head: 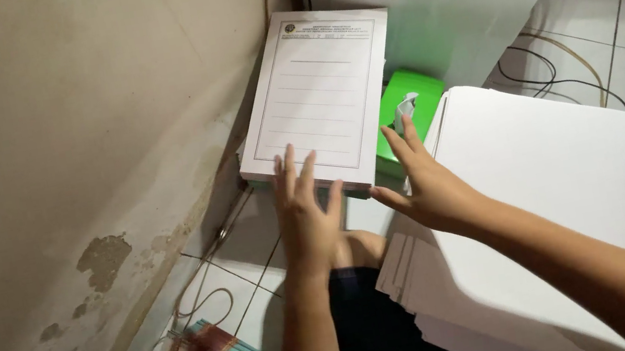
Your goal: The person sits on the floor and repeatedly folds large white sheets of paper in half by hand. They smooth the creases and stack the folded sheets on top of a growing pile on their lap.
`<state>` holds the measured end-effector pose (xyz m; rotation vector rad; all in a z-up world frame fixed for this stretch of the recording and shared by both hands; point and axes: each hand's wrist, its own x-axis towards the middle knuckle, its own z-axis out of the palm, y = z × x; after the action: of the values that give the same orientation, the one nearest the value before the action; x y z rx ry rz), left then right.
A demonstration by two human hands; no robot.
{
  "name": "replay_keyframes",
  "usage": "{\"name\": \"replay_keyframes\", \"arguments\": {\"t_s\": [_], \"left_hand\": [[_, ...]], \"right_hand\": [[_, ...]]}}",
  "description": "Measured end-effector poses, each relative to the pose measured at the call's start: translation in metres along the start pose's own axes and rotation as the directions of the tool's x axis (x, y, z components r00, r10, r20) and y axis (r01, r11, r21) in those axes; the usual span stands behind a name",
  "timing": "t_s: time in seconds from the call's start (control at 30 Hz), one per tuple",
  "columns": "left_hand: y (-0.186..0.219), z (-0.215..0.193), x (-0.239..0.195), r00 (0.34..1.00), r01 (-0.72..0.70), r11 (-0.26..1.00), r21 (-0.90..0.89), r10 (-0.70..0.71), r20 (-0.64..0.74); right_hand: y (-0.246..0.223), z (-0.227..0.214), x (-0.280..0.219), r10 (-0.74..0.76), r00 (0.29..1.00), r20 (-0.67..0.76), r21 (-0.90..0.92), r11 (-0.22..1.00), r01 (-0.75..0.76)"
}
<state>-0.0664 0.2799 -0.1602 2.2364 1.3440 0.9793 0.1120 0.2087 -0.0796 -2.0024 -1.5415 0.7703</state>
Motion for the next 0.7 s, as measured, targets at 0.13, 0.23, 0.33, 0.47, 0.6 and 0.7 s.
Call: {"name": "replay_keyframes", "arguments": {"t_s": [0.13, 0.23, 0.33, 0.47, 0.6, 0.7], "left_hand": [[0.116, 0.015, -0.064, 0.923, -0.353, 0.854, -0.382, 0.385, 0.009], [0.176, 0.023, -0.119, 0.756, -0.463, 0.694, -0.551, 0.634, 0.163], [0.192, 0.041, -0.159, 0.546, -0.549, 0.65, -0.526, 0.755, 0.363], [0.183, 0.068, -0.185, 0.421, -0.717, 0.61, -0.336, 0.764, 0.489], [0.19, 0.068, -0.189, 0.372, -0.805, 0.549, -0.226, 0.763, 0.528], [0.201, 0.062, -0.198, 0.284, -0.885, 0.438, -0.158, 0.778, 0.561]], "right_hand": [[0.057, -0.064, -0.086, 0.064, 0.989, 0.131, -0.062, 0.997, -0.056], [0.11, -0.106, -0.17, 0.04, 0.987, 0.154, -0.124, 0.992, -0.021], [0.194, -0.13, -0.26, 0.092, 0.991, 0.094, -0.212, 0.975, -0.07], [0.371, -0.149, -0.369, 0.522, 0.853, 0.024, -0.681, 0.633, -0.368], [0.437, -0.146, -0.446, 0.758, 0.622, 0.195, -0.763, 0.516, -0.39], [0.393, -0.128, -0.498, 0.523, 0.842, -0.131, -0.448, 0.727, -0.521]]}}
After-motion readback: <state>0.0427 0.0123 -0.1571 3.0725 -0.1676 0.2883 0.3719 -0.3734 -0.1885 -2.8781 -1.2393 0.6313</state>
